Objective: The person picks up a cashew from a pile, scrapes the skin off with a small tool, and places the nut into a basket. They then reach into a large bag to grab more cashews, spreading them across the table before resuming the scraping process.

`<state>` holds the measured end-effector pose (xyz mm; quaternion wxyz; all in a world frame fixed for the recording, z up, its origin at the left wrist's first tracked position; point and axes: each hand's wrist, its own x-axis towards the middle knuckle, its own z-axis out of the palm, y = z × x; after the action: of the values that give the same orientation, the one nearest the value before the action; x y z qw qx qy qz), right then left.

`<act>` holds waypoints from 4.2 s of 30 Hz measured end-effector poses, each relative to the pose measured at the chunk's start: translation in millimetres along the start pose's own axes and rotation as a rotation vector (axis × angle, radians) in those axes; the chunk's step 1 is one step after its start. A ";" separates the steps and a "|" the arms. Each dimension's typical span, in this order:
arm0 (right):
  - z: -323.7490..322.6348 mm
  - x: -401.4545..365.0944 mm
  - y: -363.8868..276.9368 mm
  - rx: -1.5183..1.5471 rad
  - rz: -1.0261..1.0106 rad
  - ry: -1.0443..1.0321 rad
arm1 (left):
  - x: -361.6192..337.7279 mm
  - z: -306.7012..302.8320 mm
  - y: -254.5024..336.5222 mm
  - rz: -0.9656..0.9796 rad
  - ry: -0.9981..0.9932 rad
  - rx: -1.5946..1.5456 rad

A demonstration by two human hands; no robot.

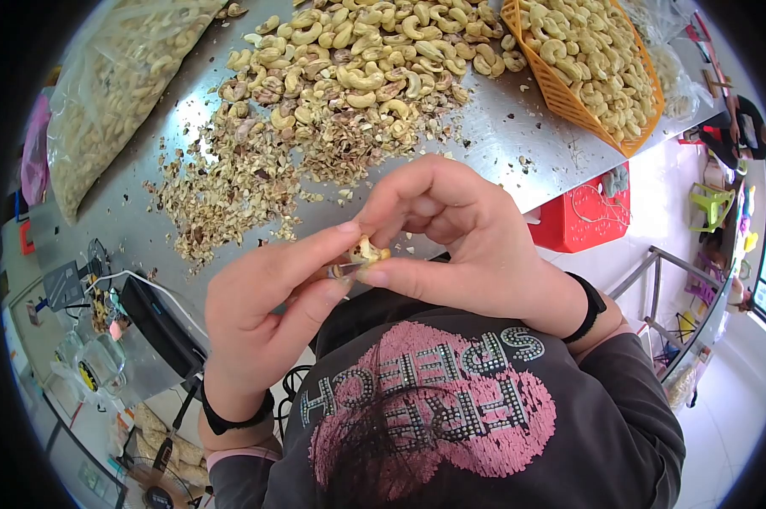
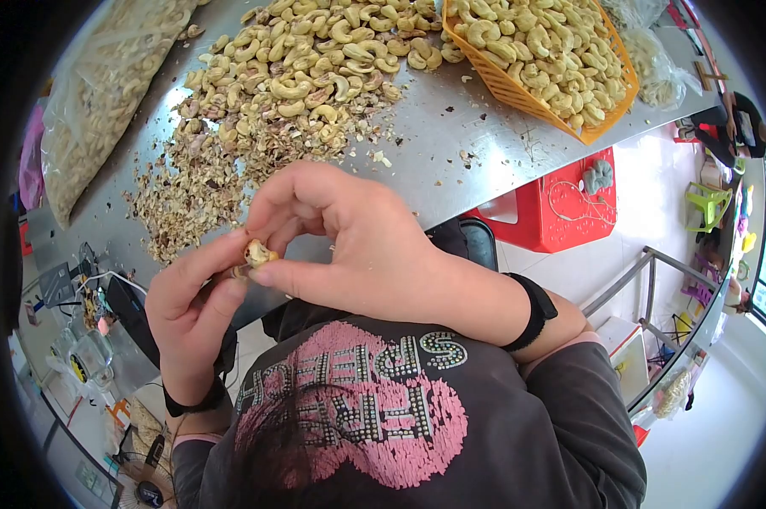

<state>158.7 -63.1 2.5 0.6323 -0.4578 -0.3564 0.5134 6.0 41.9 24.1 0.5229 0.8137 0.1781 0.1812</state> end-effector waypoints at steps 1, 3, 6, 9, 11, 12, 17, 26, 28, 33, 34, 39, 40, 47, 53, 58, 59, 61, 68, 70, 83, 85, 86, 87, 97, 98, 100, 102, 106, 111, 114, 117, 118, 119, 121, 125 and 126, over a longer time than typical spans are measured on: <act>0.0 0.2 -0.6 0.000 0.000 0.000 | -1.1 -0.6 -0.3 -0.029 -0.014 -0.009; 0.1 1.0 -2.5 -0.021 0.015 -0.004 | -1.7 -0.5 -1.0 -0.059 -0.028 -0.019; 0.6 0.8 -0.9 -0.002 0.025 -0.014 | -1.0 -0.3 -1.0 -0.046 -0.029 -0.007; 0.7 0.7 -2.0 -0.007 0.053 -0.018 | 0.2 -1.0 0.8 -0.061 -0.049 -0.001; -1.5 0.8 -2.7 -0.034 0.055 -0.050 | 0.9 -0.6 -0.2 -0.011 -0.052 0.047; -2.2 0.7 -2.9 -0.061 0.057 -0.080 | 1.3 -0.3 -0.8 -0.011 -0.052 0.047; 1.8 0.9 -3.0 -0.040 0.059 -0.048 | 1.8 1.6 -2.2 0.064 0.003 0.121; -2.4 1.5 -1.5 -0.013 0.060 -0.063 | 0.1 -4.0 4.1 -0.114 -0.088 0.043; -2.7 1.5 -2.0 -0.010 0.057 -0.060 | 1.1 -4.2 5.2 -0.114 -0.095 0.040; -2.8 1.8 -4.8 -0.032 0.120 -0.074 | 1.1 -4.4 5.1 -0.118 -0.117 0.052; -2.8 1.8 -4.5 -0.032 0.119 -0.074 | 1.4 -4.3 5.9 -0.093 -0.124 0.109; -1.5 0.6 -4.8 -0.049 0.126 -0.058 | 2.1 1.6 -2.6 0.129 -0.017 0.250; -1.6 0.8 -4.5 -0.049 0.126 -0.058 | 1.5 1.5 -3.2 0.101 -0.013 0.214; -3.3 1.0 -2.4 -0.003 0.057 -0.054 | 2.9 -1.1 1.7 -0.006 -0.023 0.059; -2.9 0.7 -3.9 -0.009 0.075 -0.067 | 1.6 -1.8 5.0 -0.090 -0.063 0.047; 1.0 -0.5 -1.2 -0.006 0.062 -0.024 | 3.6 -3.1 -2.3 0.033 -0.073 0.128; 1.1 -0.2 -1.8 0.003 0.060 -0.026 | 3.8 -2.9 -3.3 0.081 -0.051 0.134; 1.2 0.2 -1.8 0.012 0.058 -0.028 | 2.8 -3.3 -0.4 0.024 -0.050 0.101; 1.3 2.1 2.0 -0.059 -0.014 -0.002 | -1.0 -2.6 2.8 -0.211 -0.015 -0.082; 1.6 2.4 2.7 -0.077 -0.049 -0.008 | -0.7 0.2 3.3 -0.259 -0.002 -0.114; -0.2 1.0 2.5 -0.088 0.043 -0.094 | -1.5 5.9 1.6 -0.385 0.043 -0.382; -0.8 0.6 1.9 -0.052 0.070 -0.083 | -2.8 6.4 1.4 -0.373 0.045 -0.387; -0.4 0.1 1.1 0.014 0.112 -0.061 | -3.1 6.5 1.2 -0.360 0.047 -0.392; -0.3 -0.1 0.1 0.080 0.154 -0.038 | -2.6 5.0 1.0 -0.360 0.048 -0.391; -0.2 4.1 -3.9 0.342 0.154 -0.063 | -2.2 -2.5 5.8 -0.368 -0.114 -0.534; 1.1 3.9 -3.4 0.372 0.172 -0.014 | -2.4 -3.7 6.5 -0.371 -0.154 -0.541; 0.8 3.2 -2.5 0.401 0.190 0.035 | -1.0 -7.0 8.2 -0.383 -0.179 -0.553; -1.3 2.2 -1.2 0.371 0.209 -0.019 | -0.2 -6.8 9.2 -0.395 -0.204 -0.565; -4.2 3.1 -3.6 0.474 0.239 -0.123 | 0.7 -3.6 14.1 -0.358 -0.158 -0.471; -1.6 -0.1 -2.8 0.405 0.244 -0.064 | -0.6 -0.6 9.0 -0.259 -0.110 -0.288; 0.3 -0.2 -1.5 0.352 0.180 -0.070 | -0.3 -0.3 8.8 -0.254 -0.096 -0.223; -0.6 0.0 -1.4 0.252 0.126 -0.065 | -2.0 1.3 9.9 -0.265 -0.066 -0.188; -0.9 0.3 -2.1 0.252 0.126 -0.066 | -2.0 1.4 11.5 -0.291 -0.064 -0.223; -1.1 0.8 -3.4 0.210 0.095 -0.047 | -1.9 1.0 13.1 -0.316 -0.061 -0.258; -1.5 0.6 -2.9 0.168 0.065 -0.028 | -0.8 -1.9 17.6 -0.365 -0.104 -0.284; -1.8 -1.2 1.4 0.170 0.058 -0.053 | -3.2 -3.1 9.0 -0.285 -0.172 -0.266; -1.5 -1.6 1.4 0.184 0.058 -0.065 | -2.2 -3.4 10.0 -0.285 -0.173 -0.266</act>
<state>159.2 -64.8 0.7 0.6445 -0.3911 -0.3150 0.5766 3.4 39.7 34.3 0.6592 0.7167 0.2204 0.0570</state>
